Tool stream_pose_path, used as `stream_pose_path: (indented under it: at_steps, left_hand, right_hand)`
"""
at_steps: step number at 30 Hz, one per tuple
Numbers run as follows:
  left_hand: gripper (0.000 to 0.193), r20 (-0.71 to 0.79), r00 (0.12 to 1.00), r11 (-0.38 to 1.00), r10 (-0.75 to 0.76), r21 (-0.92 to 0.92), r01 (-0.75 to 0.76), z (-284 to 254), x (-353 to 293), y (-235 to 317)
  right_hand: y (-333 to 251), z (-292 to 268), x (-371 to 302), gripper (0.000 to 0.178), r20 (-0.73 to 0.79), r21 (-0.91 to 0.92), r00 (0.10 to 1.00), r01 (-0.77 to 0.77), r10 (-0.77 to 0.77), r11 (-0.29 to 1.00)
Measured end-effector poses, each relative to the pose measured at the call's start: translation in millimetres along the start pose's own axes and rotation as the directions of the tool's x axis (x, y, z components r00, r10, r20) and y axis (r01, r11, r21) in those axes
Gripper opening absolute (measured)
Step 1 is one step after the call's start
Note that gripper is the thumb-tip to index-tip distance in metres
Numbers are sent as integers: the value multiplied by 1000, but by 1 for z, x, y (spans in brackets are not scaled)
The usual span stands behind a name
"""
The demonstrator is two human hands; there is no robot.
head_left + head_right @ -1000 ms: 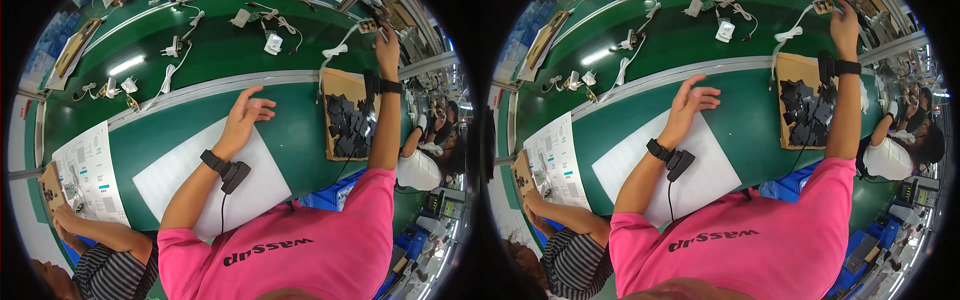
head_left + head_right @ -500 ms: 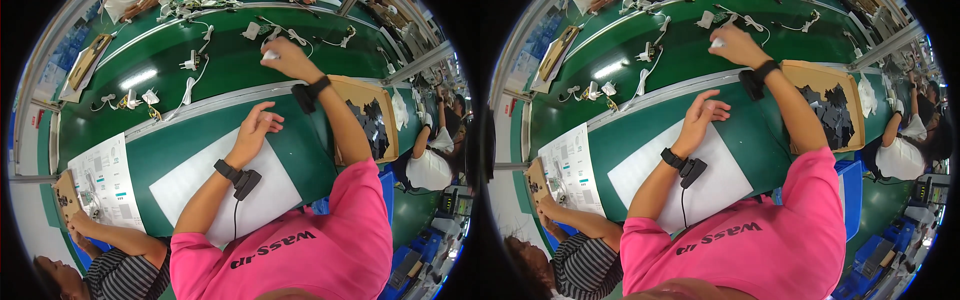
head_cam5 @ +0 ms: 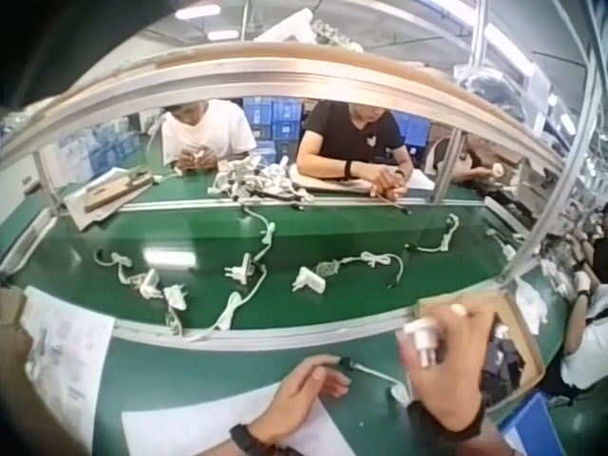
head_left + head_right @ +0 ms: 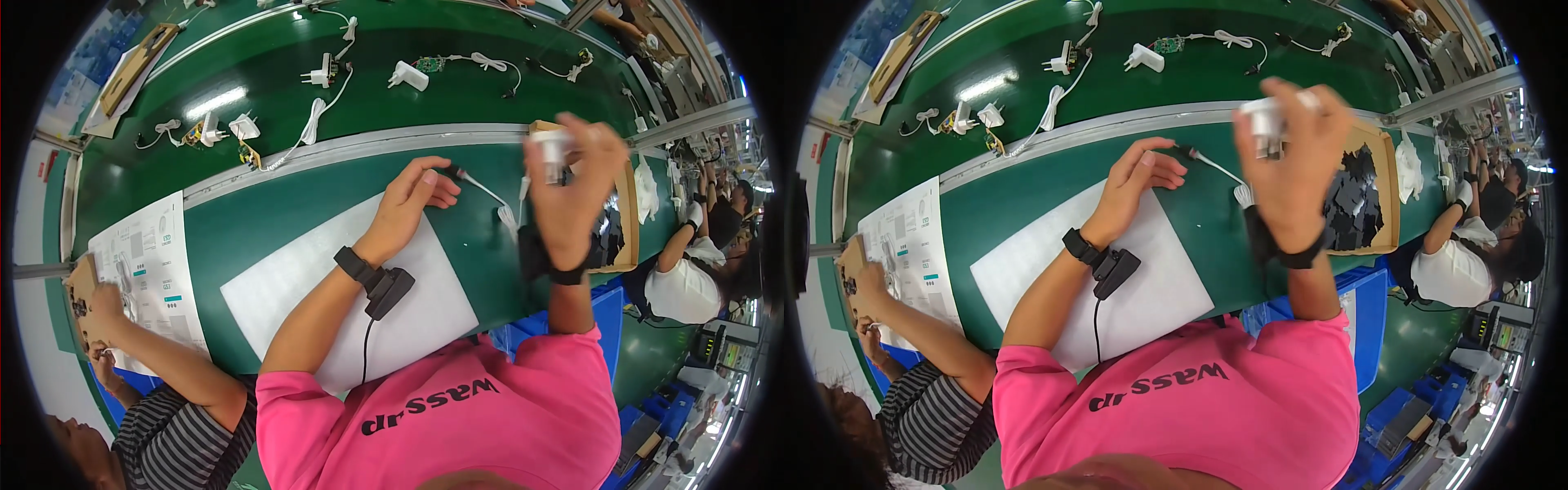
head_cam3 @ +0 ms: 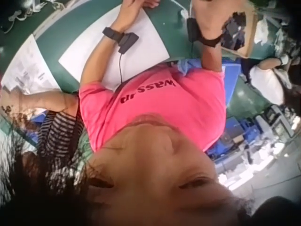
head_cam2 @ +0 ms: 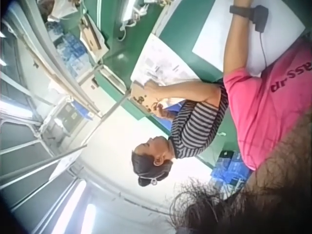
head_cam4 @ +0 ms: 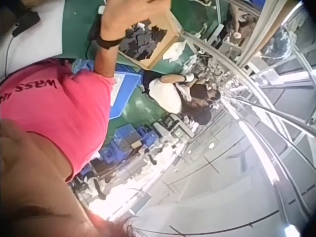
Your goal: The person assembles power adapters by picking up a plastic housing and a circuit board, fitting the board into the housing, and pressing a black cover onto the assembly. Each completed unit is then placed onto the green conveyor belt.
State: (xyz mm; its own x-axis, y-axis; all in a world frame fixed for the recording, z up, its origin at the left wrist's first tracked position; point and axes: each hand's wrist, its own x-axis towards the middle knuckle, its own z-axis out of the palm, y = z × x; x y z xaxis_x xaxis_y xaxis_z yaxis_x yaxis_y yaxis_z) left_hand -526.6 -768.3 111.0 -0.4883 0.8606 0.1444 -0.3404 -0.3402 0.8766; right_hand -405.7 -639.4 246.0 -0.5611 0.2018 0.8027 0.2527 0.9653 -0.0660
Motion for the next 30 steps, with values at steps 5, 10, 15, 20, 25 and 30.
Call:
stream_pose_path:
  at_steps: [5, 10, 15, 20, 25, 30]
  left_hand:
    - [45, 126, 992, 1000, -1, 5, 0, 0, -5, 7]
    - [51, 92, 996, 1000, 20, 16, -22, -4, -8, 12]
    - [54, 31, 999, 991, -39, -123, 42, -6, -13, 17]
    - [48, 79, 997, 998, 23, -52, -18, -11, -15, 18]
    - [42, 101, 995, 1000, 25, 4, -26, -11, -20, 26]
    - [40, 154, 988, 999, -25, 31, 21, -11, -23, 27]
  right_hand:
    - [-37, 34, -57, 64, 273, 13, 961, 40, -42, 999]
    - [-51, 33, -63, 70, 350, 308, 911, 106, -216, 946]
    - [-60, 30, -68, 64, 364, 567, 910, -47, -199, 823]
    - [-37, 18, -67, 56, 522, 636, 827, -214, -209, 741]
    - [-17, 13, -48, 50, 514, 568, 829, -136, -221, 811]
    - [-19, 5, -28, 46, 590, 315, 768, 67, -251, 947]
